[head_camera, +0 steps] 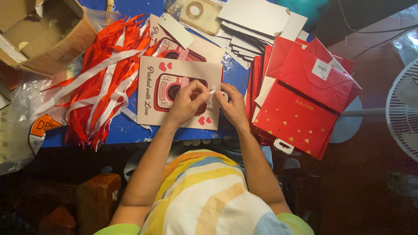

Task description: The person assembles small red and white gift boxes by threading white ribbons through pre-cut slots and tying them. They handle multiple boxes one at a time, adjusting ribbons and stacking completed units on the table.

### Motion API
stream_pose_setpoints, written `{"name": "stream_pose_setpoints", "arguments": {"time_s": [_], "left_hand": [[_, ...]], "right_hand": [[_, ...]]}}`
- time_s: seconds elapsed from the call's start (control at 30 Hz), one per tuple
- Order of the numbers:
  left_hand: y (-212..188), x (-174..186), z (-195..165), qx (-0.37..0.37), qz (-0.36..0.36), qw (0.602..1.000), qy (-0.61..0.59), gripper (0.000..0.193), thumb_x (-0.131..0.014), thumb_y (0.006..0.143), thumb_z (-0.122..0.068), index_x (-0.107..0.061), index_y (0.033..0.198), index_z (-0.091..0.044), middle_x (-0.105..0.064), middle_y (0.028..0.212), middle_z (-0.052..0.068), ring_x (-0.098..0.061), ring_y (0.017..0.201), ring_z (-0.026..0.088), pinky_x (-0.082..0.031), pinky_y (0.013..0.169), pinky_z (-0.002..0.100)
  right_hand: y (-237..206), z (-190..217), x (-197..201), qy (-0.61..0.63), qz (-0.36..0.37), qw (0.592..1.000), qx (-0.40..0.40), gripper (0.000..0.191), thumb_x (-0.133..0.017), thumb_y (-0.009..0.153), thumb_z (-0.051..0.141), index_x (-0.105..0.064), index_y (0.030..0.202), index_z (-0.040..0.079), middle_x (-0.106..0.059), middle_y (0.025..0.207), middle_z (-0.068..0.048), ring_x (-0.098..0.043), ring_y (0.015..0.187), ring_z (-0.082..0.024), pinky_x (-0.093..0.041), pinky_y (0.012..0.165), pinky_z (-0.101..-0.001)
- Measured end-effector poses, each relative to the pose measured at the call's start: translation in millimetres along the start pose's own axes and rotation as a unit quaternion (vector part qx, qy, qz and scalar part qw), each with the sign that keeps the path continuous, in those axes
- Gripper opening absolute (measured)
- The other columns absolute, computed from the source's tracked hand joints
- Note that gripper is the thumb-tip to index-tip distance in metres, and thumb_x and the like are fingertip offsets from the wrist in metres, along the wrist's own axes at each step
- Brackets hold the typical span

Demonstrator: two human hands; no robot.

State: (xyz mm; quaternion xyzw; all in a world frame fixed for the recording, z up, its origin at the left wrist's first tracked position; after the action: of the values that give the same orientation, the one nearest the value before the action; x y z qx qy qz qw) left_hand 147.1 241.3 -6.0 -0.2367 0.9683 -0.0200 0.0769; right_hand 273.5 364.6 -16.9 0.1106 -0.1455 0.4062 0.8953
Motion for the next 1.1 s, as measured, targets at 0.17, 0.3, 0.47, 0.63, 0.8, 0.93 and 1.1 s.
{"name": "stream_pose_setpoints", "arguments": {"time_s": [0.17,0.3,0.47,0.63,0.8,0.93,1.1], "left_hand": [[6.3,-4.1,-12.5,-0.019,-0.103,0.983,0.15,0.036,-0.076,0.093,-0.032,-0.062,0.11,-0.003,-0.071,0.09,0.006,-0.07,0.078,0.012,-0.057,0.069,0.027],[8.8,-14.3,-18.4,-0.024,-0.114,0.963,0.242,0.025,-0.078,0.088,-0.023,-0.069,0.1,-0.002,-0.073,0.091,0.008,-0.072,0.075,0.015,-0.058,0.068,0.029],[5.8,-11.0,-14.3,-0.018,-0.118,0.97,0.211,0.016,-0.076,0.09,-0.017,-0.07,0.095,-0.003,-0.074,0.086,0.005,-0.074,0.075,0.014,-0.059,0.068,0.028],[5.0,-7.1,-12.7,-0.075,-0.109,0.969,0.209,0.014,-0.076,0.092,-0.016,-0.07,0.094,-0.003,-0.074,0.087,0.004,-0.072,0.078,0.012,-0.056,0.071,0.028],[4.1,-5.9,-3.6,-0.036,-0.054,0.984,0.166,0.017,-0.074,0.095,-0.018,-0.067,0.099,-0.003,-0.069,0.084,0.0,-0.064,0.071,0.006,-0.053,0.064,0.024],[4.1,-8.0,8.1,0.042,0.019,0.999,-0.009,0.015,-0.068,0.101,-0.019,-0.061,0.101,-0.005,-0.06,0.075,-0.002,-0.054,0.061,0.003,-0.042,0.053,0.021],[0.0,-7.9,13.5,0.035,0.061,0.99,-0.122,0.014,-0.067,0.102,-0.018,-0.06,0.1,-0.006,-0.059,0.084,-0.003,-0.05,0.063,0.002,-0.04,0.053,0.02]], "right_hand": [[-1.8,1.1,-0.6,-0.002,0.012,1.0,0.015,0.03,-0.065,0.095,0.015,-0.068,0.121,-0.001,-0.071,0.112,-0.013,-0.064,0.109,-0.026,-0.048,0.097,-0.0355],[-1.9,0.4,0.1,-0.007,0.025,0.999,0.024,0.031,-0.065,0.095,0.016,-0.067,0.121,-0.001,-0.07,0.111,-0.013,-0.064,0.109,-0.027,-0.047,0.099,-0.035],[-2.0,1.5,2.0,0.008,0.04,0.998,0.037,0.03,-0.061,0.094,0.014,-0.067,0.118,-0.002,-0.069,0.109,-0.012,-0.062,0.11,-0.026,-0.045,0.101,-0.0355],[-3.3,-1.7,1.3,0.041,0.039,0.998,-0.002,0.028,-0.058,0.095,0.016,-0.067,0.115,-0.001,-0.066,0.105,-0.011,-0.06,0.106,-0.025,-0.046,0.095,-0.0352],[-2.4,-1.0,1.4,0.005,0.047,0.999,0.018,0.027,-0.06,0.097,0.02,-0.068,0.113,0.0,-0.067,0.105,-0.011,-0.06,0.106,-0.026,-0.046,0.097,-0.0359],[-2.0,-0.4,1.3,0.001,0.04,0.999,0.016,0.027,-0.06,0.096,0.021,-0.068,0.112,0.0,-0.069,0.106,-0.012,-0.062,0.108,-0.027,-0.046,0.097,-0.0358],[-1.1,-1.0,1.1,0.002,0.037,0.999,0.011,0.027,-0.061,0.096,0.021,-0.067,0.112,0.0,-0.07,0.108,-0.012,-0.063,0.108,-0.027,-0.046,0.098,-0.0359]]}}
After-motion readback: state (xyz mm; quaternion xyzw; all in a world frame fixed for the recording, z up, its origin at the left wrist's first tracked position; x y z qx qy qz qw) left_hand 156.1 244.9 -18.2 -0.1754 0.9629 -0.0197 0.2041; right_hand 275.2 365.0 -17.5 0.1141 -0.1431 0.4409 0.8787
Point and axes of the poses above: each hand's wrist, its own y-axis towards the middle knuckle, its own x-axis out of the back of the hand, z = x × y, the point moved 4 cm from there along y, towards the middle knuckle
